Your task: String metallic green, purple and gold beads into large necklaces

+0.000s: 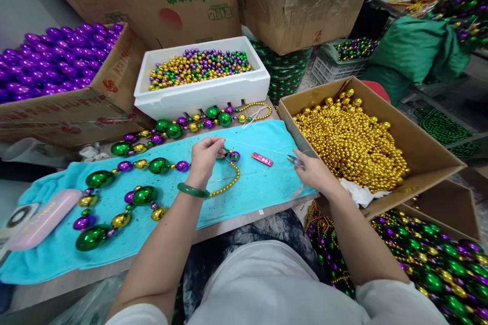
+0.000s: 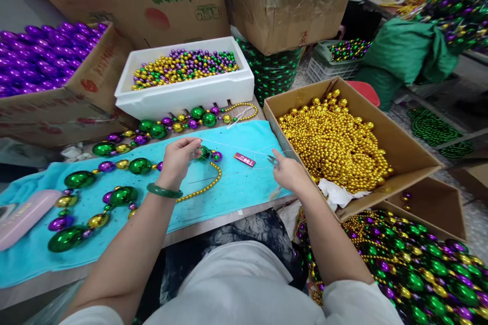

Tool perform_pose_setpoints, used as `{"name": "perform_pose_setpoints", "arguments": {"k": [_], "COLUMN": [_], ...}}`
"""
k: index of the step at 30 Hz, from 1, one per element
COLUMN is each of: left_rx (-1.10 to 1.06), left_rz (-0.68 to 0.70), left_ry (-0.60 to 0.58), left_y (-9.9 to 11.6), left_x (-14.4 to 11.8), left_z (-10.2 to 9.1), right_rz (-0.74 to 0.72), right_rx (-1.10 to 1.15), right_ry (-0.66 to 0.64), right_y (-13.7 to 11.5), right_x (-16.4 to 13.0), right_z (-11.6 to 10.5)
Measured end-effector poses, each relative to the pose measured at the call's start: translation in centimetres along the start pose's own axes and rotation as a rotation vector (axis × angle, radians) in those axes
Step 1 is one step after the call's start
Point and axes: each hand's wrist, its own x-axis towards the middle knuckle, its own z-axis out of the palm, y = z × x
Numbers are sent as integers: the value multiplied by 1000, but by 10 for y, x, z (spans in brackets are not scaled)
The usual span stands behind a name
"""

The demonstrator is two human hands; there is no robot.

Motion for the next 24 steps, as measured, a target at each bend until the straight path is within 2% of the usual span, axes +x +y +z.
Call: {"name": "perform_pose_setpoints", "arguments": {"k": [2,6,8,10,13,14,16,20,22,24], "left_rx": [-10,-26,-30,-28,3,23,74,170,192,217], "left_rz": [11,23,23,18,23,30,46,113,160,196], "left_ry": [15,9,5,-1,-27,-45,-91,-176,-181,-161], "left_y": [-1,-2,-1,1,4,4,3,-1,-2,-2], "left_x": [1,-1,-2,-5,-10,-13,-19,-29,-33,-35], "left_z": [-2,-1,0,2,8,11,17,29,30,29], "right_rz": [41,7,22,52,38,19,-24,-96,-107,-99], "right_rx": [16,181,286,394,669,793,993,1244,1305,1328], "right_ry": [-40,-122,-77,59,321,357,286,16,-35,-38], "right_y": [17,46,54,53,26,10,-27,-91,-107,-112], "right_x": [-4,-14,-18,-20,-15,-11,0,26,35,39], "right_z": [-9,-28,-40,-51,-53,-48,-32,9,23,30]}}
